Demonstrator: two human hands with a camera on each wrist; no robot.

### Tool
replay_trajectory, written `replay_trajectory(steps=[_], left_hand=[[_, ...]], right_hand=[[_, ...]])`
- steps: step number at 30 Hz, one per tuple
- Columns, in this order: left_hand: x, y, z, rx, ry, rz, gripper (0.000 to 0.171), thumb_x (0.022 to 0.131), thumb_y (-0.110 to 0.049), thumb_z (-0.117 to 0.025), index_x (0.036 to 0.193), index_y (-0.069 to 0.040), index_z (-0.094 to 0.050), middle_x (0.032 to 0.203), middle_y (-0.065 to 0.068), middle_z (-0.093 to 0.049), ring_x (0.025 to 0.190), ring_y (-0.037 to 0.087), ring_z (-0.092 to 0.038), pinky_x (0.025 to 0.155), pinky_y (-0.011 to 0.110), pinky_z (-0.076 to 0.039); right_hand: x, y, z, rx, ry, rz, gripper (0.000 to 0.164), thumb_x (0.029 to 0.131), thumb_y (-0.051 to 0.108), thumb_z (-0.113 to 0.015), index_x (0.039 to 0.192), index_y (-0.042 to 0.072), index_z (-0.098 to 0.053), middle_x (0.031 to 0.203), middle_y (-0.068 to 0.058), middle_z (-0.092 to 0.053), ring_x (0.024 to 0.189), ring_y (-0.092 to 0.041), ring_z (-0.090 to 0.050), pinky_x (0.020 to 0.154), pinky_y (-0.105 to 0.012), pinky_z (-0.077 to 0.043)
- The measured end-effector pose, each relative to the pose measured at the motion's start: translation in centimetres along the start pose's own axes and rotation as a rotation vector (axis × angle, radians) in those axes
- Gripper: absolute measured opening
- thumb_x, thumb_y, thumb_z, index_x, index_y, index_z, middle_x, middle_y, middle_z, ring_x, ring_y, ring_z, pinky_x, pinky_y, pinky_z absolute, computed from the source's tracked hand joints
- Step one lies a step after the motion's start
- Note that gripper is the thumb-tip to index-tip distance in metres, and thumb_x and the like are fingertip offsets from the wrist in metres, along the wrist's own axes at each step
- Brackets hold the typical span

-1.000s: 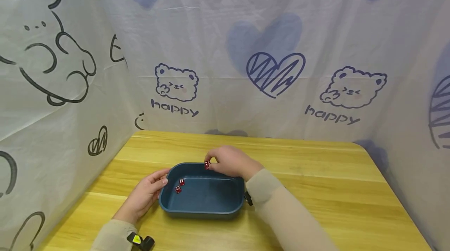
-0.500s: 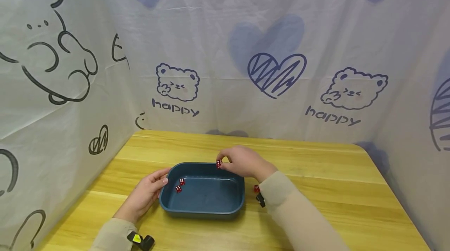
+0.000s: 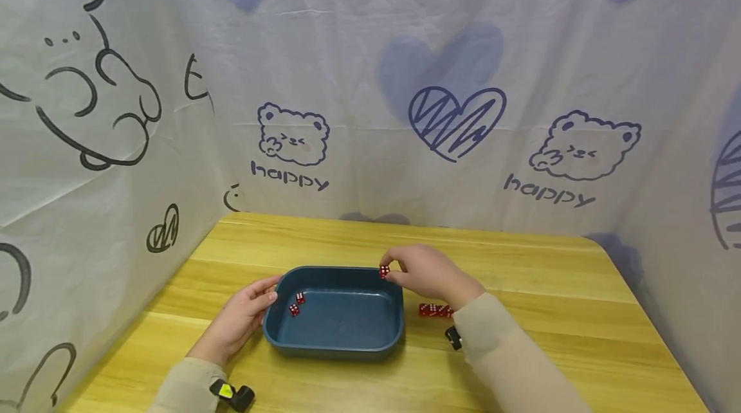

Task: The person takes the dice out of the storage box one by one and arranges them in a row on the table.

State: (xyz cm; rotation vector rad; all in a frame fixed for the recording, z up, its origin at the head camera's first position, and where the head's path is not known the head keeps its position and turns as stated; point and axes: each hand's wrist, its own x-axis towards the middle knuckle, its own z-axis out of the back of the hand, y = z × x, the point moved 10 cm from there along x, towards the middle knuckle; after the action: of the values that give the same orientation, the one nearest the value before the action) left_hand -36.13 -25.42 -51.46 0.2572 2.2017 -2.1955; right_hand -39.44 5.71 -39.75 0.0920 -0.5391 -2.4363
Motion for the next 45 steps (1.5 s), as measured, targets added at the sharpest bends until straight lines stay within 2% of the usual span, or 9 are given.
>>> replay_trajectory(steps=[9,18,24,30,38,45], left_hand=[[-0.2,0.0,-0.1,0.001,0.004,0.000,0.048,0.105,-0.012,-0.057,0.150,-0.002,-0.046,0.120,0.018,-0.056,0.089,0.020,-0.059,0.068,0.025,-0.053],[0.0,0.1,0.2,-0.014,-0.014,0.008,0.044,0.105,-0.010,-0.056,0.148,-0.004,-0.049,0.116,0.016,-0.056,0.086,0.020,-0.059,0.066,0.024,-0.052],[0.0,0.0,0.0,-0.004,0.004,-0.004,0.047,0.104,-0.011,-0.057,0.149,-0.001,-0.047,0.117,0.017,-0.055,0.086,0.018,-0.059,0.067,0.024,-0.052],[-0.2,-0.2,-0.2,-0.014,0.014,-0.005,0.047,0.104,-0.010,-0.056,0.149,-0.001,-0.046,0.117,0.018,-0.055,0.085,0.018,-0.058,0.066,0.024,-0.052],[-0.4,-0.3,-0.2,-0.014,0.007,-0.005,0.048,0.104,-0.010,-0.056,0.150,0.000,-0.045,0.117,0.018,-0.055,0.086,0.019,-0.058,0.066,0.024,-0.052],[-0.3,-0.2,-0.2,-0.022,0.009,-0.009,0.047,0.104,-0.010,-0.057,0.149,0.000,-0.046,0.115,0.017,-0.055,0.083,0.017,-0.058,0.065,0.023,-0.052]], right_hand=[[-1.7,-1.9,0.4,0.006,-0.019,-0.060,0.020,0.098,0.028,-0.069,0.117,0.026,-0.072,0.066,0.006,-0.049,0.058,-0.010,-0.043,0.054,-0.029,-0.035],[-3.2,-3.4,0.6,0.019,-0.039,-0.077,0.022,0.098,0.025,-0.068,0.120,0.023,-0.071,0.065,0.006,-0.047,0.057,-0.010,-0.042,0.054,-0.028,-0.036],[-4.0,-4.5,0.8,0.027,-0.059,-0.099,0.021,0.098,0.026,-0.068,0.118,0.024,-0.071,0.067,0.006,-0.048,0.058,-0.011,-0.043,0.054,-0.029,-0.036],[-4.8,-5.4,0.8,0.048,-0.079,-0.081,0.021,0.098,0.023,-0.068,0.118,0.018,-0.072,0.065,0.006,-0.046,0.055,-0.010,-0.041,0.053,-0.028,-0.036],[-6.1,-7.1,0.8,0.054,-0.077,-0.122,0.018,0.098,0.026,-0.069,0.115,0.021,-0.072,0.066,0.005,-0.046,0.056,-0.010,-0.041,0.052,-0.028,-0.035],[-7.3,-8.7,0.6,0.044,-0.083,-0.127,0.020,0.097,0.023,-0.070,0.116,0.016,-0.072,0.065,0.006,-0.047,0.055,-0.009,-0.040,0.052,-0.028,-0.035]])
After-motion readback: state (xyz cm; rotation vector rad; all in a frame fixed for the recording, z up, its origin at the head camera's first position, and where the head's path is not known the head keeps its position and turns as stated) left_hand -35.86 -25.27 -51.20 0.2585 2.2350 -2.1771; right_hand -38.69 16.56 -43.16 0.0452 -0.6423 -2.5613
